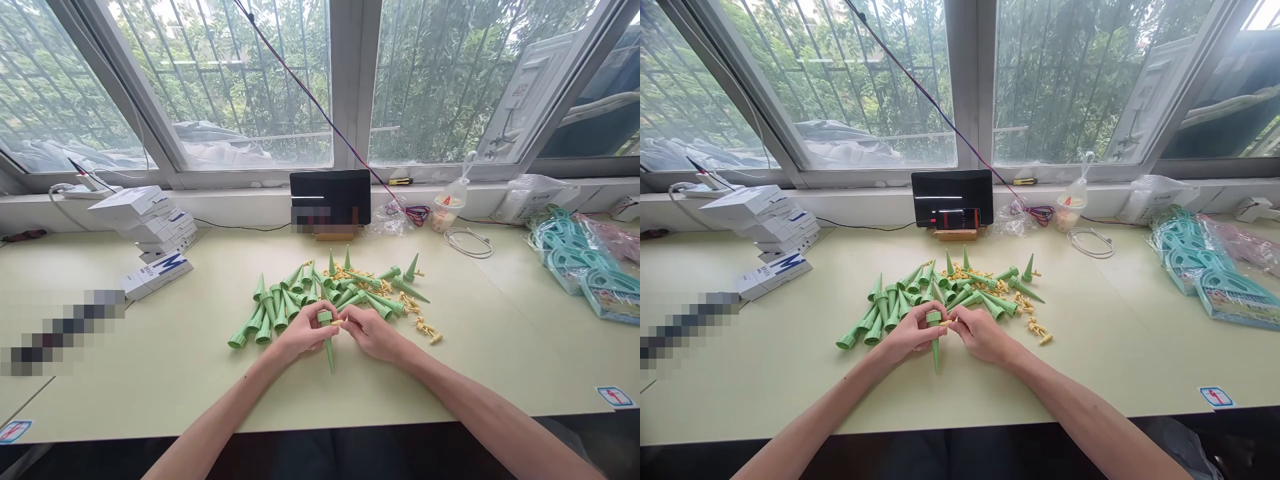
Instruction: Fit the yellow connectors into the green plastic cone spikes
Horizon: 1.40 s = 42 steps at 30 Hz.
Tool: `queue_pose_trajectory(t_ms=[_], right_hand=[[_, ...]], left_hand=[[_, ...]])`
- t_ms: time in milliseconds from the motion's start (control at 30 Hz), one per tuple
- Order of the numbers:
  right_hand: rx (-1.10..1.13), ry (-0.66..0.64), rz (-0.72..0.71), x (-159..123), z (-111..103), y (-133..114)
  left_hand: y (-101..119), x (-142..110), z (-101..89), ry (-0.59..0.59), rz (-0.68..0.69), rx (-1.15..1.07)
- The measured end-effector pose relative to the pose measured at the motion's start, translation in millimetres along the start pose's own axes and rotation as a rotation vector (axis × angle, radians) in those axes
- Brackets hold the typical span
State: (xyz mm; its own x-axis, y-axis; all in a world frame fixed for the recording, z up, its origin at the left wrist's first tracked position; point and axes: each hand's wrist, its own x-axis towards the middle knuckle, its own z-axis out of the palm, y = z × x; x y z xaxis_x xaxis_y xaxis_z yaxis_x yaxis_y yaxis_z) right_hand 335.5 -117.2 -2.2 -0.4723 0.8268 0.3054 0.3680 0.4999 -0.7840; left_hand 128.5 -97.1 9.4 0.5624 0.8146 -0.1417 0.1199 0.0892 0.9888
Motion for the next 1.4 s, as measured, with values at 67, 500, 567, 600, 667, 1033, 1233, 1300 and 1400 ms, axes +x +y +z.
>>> queue_pose_trajectory(t_ms=[67, 500, 567, 600, 667, 1033, 1233, 1300, 1400], right_hand=[[-0.006, -0.002, -0.001, 0.4, 0.7, 1.4], [-0.013, 0.005, -0.021, -0.5, 0.0, 0.6], [-0.031, 0.011, -0.031, -0.7, 1.0, 1.6], [-0.044, 0.016, -0.035, -1.0, 1.7, 2.2], [-0.078, 0.028, -0.046, -1.8, 3.1, 3.1], [-0.289, 0.026, -0.261, -2.0, 11.5, 10.2], [-0.214, 0.034, -0.232, -2.5, 15.4, 11.2], [-0.18, 0.031, -0.187, -2.8, 16.0, 10.3], [-0.135, 0.017, -0.124, -3.4, 16.8, 10.6]], left_hand=[[0.5, -0.2, 0.2, 0.0, -0.004, 0.002], [-1.6, 0.1, -0.5, -0.018, -0.003, 0.002], [-2.5, 0.4, -0.8, -0.019, -0.006, -0.008], [-2.7, 0.5, -0.9, -0.016, -0.008, -0.016], [-2.7, 0.6, -0.8, -0.001, -0.015, -0.043], [1.8, -2.9, 3.0, -0.123, -0.121, -0.208], [2.4, -2.9, 3.8, -0.124, -0.085, -0.173], [2.9, -2.9, 4.7, -0.114, -0.068, -0.153], [4.0, -2.8, 6.2, -0.091, -0.045, -0.109]])
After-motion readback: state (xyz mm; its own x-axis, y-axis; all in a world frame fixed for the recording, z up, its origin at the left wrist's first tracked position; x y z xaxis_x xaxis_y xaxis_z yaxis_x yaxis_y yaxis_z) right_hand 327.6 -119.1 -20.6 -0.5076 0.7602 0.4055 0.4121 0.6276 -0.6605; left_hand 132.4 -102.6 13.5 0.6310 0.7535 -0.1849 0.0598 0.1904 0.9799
